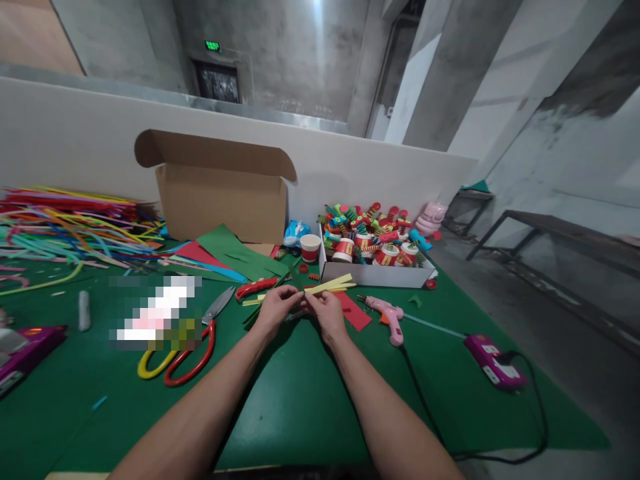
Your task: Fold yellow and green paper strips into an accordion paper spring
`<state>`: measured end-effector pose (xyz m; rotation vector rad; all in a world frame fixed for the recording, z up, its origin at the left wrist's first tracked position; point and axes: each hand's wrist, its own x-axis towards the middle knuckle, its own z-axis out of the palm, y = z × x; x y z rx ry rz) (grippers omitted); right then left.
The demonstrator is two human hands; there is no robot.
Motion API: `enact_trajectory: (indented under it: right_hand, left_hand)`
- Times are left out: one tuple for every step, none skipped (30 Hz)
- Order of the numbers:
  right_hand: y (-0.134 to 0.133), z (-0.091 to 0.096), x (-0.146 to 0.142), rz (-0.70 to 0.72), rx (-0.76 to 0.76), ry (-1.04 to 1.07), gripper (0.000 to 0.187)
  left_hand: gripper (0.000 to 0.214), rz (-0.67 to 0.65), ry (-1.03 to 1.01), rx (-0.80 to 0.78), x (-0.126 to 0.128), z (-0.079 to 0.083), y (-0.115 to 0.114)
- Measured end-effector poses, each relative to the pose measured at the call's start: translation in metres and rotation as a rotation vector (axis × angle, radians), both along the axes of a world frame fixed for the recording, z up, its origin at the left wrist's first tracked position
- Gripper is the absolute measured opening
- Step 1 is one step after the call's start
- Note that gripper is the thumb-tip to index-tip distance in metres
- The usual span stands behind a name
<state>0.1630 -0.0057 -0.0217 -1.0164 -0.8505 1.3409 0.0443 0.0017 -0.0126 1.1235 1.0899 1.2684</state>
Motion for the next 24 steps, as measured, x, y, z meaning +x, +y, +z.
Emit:
enact_trajectory:
  right_hand:
    - [-0.0005, 0.0002, 0.0000, 0.017, -0.002, -0.006, 0.030]
    - [-0.0008, 0.0004, 0.0002, 0.034, -0.004, -0.017, 0.031]
    - [-0.0010, 0.0007, 0.0004, 0.049, -0.005, -0.032, 0.031]
    - [-0.0010, 0.0010, 0.0006, 0.061, -0.005, -0.046, 0.031]
    - [-0.0008, 0.0012, 0.0008, 0.067, -0.003, -0.057, 0.032]
    - [-0.0006, 0.0014, 0.0009, 0.063, -0.001, -0.063, 0.032]
    - [-0.0002, 0.0015, 0.0009, 0.049, 0.000, -0.061, 0.032]
    - [0.0001, 0.0015, 0.0008, 0.029, -0.001, -0.053, 0.032]
    - [0.0004, 0.0014, 0.0004, 0.006, -0.005, -0.040, 0.032]
    - [0.0006, 0.0012, 0.0000, -0.014, -0.013, -0.025, 0.031]
    - [0.0007, 0.0008, -0.0006, -0.029, -0.022, -0.009, 0.030]
    - [0.0007, 0.0003, -0.0013, -0.040, -0.030, 0.005, 0.030]
    - [0.0006, -0.0003, -0.0019, -0.045, -0.033, 0.015, 0.029]
    - [0.0004, -0.0009, -0.0024, -0.046, -0.033, 0.021, 0.028]
    - [0.0002, -0.0014, -0.0026, -0.040, -0.032, 0.023, 0.028]
    - [-0.0001, -0.0019, -0.0027, -0.032, -0.031, 0.019, 0.027]
    - [-0.0003, -0.0024, -0.0024, -0.023, -0.028, 0.009, 0.026]
    - [-0.0004, -0.0028, -0.0019, -0.013, -0.026, -0.005, 0.026]
    - [-0.0005, -0.0030, -0.0013, -0.005, -0.023, -0.021, 0.025]
    - [-0.0005, -0.0032, -0.0006, -0.001, -0.018, -0.039, 0.024]
    - [-0.0004, -0.0033, 0.0000, -0.002, -0.011, -0.054, 0.024]
    - [-0.0003, -0.0033, 0.0004, -0.008, -0.004, -0.066, 0.023]
    - [-0.0001, -0.0032, 0.0006, -0.017, 0.001, -0.073, 0.023]
    - [0.0000, -0.0029, 0.0005, -0.030, 0.005, -0.075, 0.023]
  left_hand:
    - [0.033, 0.010, 0.005, 0.001, -0.0002, -0.0001, 0.0001]
    - [0.032, 0.017, 0.013, 0.001, -0.0006, -0.0001, 0.0003]
    - [0.032, 0.022, 0.024, 0.002, -0.0012, -0.0001, 0.0005]
    - [0.031, 0.023, 0.036, 0.003, -0.0019, -0.0001, 0.0007]
    - [0.030, 0.023, 0.044, 0.005, -0.0025, -0.0001, 0.0009]
    - [0.030, 0.024, 0.046, 0.006, -0.0029, -0.0001, 0.0010]
    - [0.030, 0.021, 0.039, 0.009, -0.0031, 0.0000, 0.0010]
    - [0.031, 0.017, 0.024, 0.014, -0.0031, 0.0002, 0.0009]
    - [0.032, 0.009, 0.006, 0.018, -0.0028, 0.0004, 0.0007]
    - [0.032, -0.004, -0.012, 0.020, -0.0023, 0.0008, 0.0004]
    - [0.032, -0.020, -0.027, 0.018, -0.0016, 0.0012, 0.0002]
    - [0.033, -0.034, -0.037, 0.016, -0.0008, 0.0016, -0.0001]
    - [0.033, -0.039, -0.042, 0.012, -0.0001, 0.0021, -0.0003]
    - [0.034, -0.035, -0.043, 0.009, 0.0006, 0.0025, -0.0004]
    - [0.034, -0.025, -0.040, 0.008, 0.0010, 0.0027, -0.0003]
    - [0.034, -0.009, -0.034, 0.010, 0.0011, 0.0027, -0.0001]
    - [0.033, 0.007, -0.023, 0.012, 0.0010, 0.0023, 0.0003]
    - [0.033, 0.018, -0.010, 0.013, 0.0006, 0.0017, 0.0008]
    - [0.032, 0.018, 0.004, 0.013, 0.0001, 0.0007, 0.0015]
    - [0.032, 0.013, 0.013, 0.012, -0.0004, -0.0005, 0.0022]
    - [0.031, 0.003, 0.016, 0.010, -0.0008, -0.0018, 0.0028]
    - [0.031, -0.007, 0.008, 0.004, -0.0009, -0.0031, 0.0033]
    - [0.031, -0.016, -0.010, -0.006, -0.0008, -0.0043, 0.0036]
    - [0.031, -0.022, -0.032, -0.016, -0.0005, -0.0053, 0.0038]
